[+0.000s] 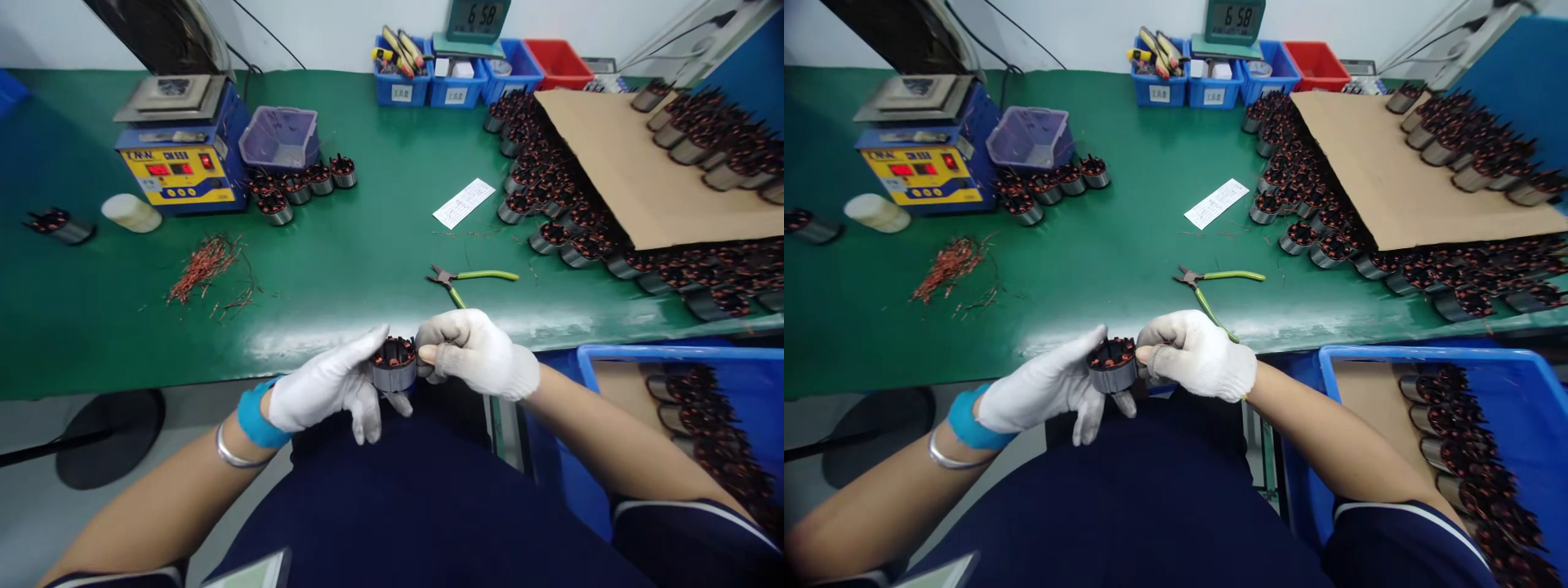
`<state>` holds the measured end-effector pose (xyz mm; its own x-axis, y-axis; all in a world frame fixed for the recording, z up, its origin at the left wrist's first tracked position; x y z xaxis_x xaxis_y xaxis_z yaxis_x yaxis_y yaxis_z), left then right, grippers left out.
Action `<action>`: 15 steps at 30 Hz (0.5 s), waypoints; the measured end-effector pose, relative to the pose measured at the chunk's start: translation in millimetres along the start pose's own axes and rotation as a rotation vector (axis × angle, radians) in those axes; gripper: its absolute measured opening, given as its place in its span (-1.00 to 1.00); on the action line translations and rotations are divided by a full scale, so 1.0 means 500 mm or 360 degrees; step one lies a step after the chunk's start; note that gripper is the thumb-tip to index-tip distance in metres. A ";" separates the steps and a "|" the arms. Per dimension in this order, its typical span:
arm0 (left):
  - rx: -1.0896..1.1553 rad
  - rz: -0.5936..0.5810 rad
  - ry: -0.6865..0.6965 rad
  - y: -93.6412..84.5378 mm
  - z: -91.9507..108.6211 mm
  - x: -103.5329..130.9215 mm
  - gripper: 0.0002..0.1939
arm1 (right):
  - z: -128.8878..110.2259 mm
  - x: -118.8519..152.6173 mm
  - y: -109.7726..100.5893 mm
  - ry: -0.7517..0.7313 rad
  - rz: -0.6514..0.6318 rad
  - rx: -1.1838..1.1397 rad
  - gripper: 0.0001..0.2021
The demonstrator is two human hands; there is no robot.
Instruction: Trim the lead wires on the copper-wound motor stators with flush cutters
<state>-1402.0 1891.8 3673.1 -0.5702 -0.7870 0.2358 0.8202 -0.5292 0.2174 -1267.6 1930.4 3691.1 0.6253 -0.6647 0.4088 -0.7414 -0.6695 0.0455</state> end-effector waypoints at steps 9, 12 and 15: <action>-0.0889 0.0140 0.1071 0.010 0.119 0.050 -0.39 | 0.025 -0.015 0.016 0.0195 -0.0082 -0.0519 -0.68; -0.1770 -0.0078 0.1642 0.052 0.129 0.078 -0.68 | 0.023 -0.012 0.023 0.0178 -0.0142 -0.0569 -0.68; -0.1468 0.0468 0.1585 -0.003 0.142 0.065 -0.86 | 0.009 0.000 0.020 0.0065 -0.0153 -0.0379 -0.74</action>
<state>-1424.8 1889.7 3747.6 -0.4204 -0.5908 -0.6886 0.8594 -0.0159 -0.5110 -1273.9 1922.2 3687.6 0.6889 -0.5845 0.4286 -0.7185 -0.6288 0.2973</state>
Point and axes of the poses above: each hand's wrist, its own x-axis away from the middle knuckle, its own y-axis out of the palm, z = x × y, the point moved 7 cm from there along -x, towards the middle knuckle, and after that the axes turned 10 degrees about y, right-handed, at the moved point
